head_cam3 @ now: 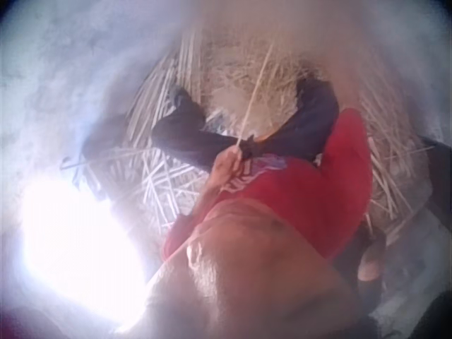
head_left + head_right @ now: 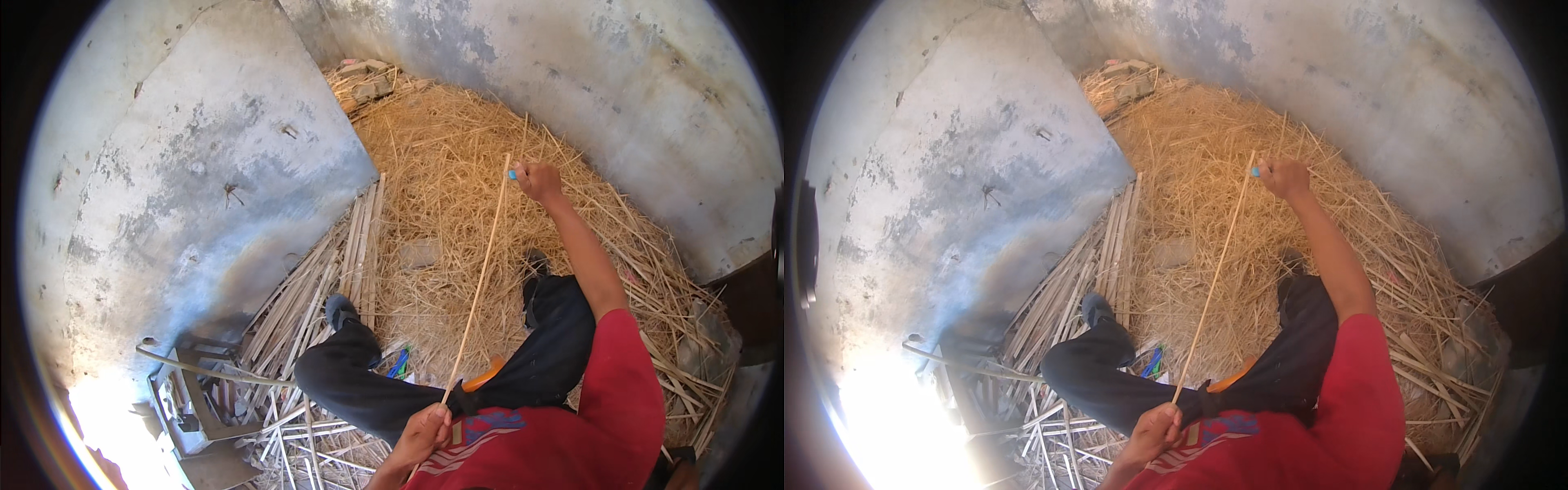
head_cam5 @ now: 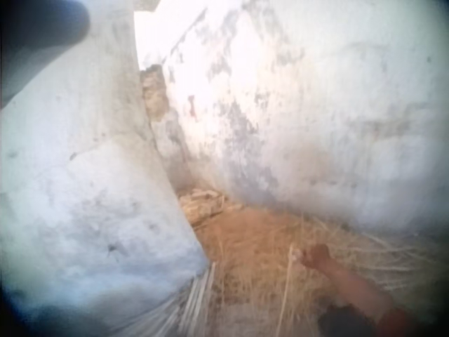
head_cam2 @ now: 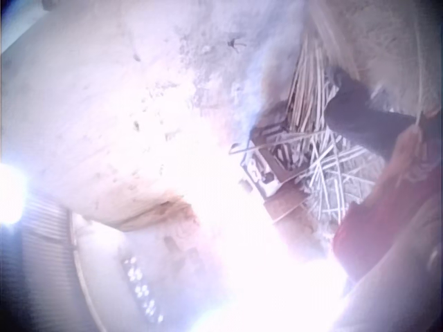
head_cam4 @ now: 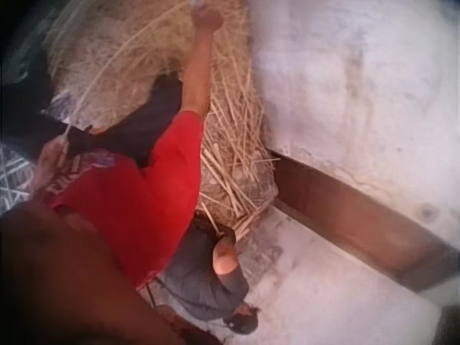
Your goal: The person sits on a straw-covered floor and uses a blue utility knife to shave thin strips off a long bamboo stick. They hold the stick with their left hand and scrape the blade along its length with their right hand, repeating the motion to smooth the surface.
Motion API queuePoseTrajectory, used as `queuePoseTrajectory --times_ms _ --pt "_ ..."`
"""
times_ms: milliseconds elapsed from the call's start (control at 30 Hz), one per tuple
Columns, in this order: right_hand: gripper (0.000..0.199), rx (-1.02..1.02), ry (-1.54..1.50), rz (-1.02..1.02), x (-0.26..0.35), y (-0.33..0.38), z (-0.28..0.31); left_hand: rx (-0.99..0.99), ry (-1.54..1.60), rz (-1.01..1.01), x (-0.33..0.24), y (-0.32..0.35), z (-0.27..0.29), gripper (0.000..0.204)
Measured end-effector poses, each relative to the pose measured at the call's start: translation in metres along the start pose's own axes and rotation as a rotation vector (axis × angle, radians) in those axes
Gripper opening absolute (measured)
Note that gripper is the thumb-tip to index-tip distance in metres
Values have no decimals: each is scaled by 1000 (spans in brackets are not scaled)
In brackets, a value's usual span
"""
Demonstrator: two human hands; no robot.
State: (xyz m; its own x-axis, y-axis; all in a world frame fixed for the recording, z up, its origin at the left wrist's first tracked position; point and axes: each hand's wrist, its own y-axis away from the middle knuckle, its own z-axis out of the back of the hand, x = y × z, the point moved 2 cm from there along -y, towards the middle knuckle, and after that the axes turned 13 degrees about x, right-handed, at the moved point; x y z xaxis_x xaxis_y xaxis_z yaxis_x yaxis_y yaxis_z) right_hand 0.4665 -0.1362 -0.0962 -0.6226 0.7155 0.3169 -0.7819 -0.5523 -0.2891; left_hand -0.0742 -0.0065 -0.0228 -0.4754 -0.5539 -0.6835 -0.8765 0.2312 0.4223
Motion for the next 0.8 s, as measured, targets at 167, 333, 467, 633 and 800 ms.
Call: queuePoseTrajectory --times_ms 167,333,467,633,800 --pt "66 825 -1380 -610 60 15 5 -50 -156 -63 16 1 14 29" --pt "64 741 -1649 -430 81 24 3 -110 -86 -84 4 4 12 29" --pt "60 114 -1270 -230 108 29 9 -120 -96 -125 3 2 14 28" --pt "47 -192 -1081 -218 110 13 16 -125 -144 -9 5 1 7 28" --pt "36 -318 -1154 -330 85 -8 11 -52 -92 -11 9 -3 3 28"
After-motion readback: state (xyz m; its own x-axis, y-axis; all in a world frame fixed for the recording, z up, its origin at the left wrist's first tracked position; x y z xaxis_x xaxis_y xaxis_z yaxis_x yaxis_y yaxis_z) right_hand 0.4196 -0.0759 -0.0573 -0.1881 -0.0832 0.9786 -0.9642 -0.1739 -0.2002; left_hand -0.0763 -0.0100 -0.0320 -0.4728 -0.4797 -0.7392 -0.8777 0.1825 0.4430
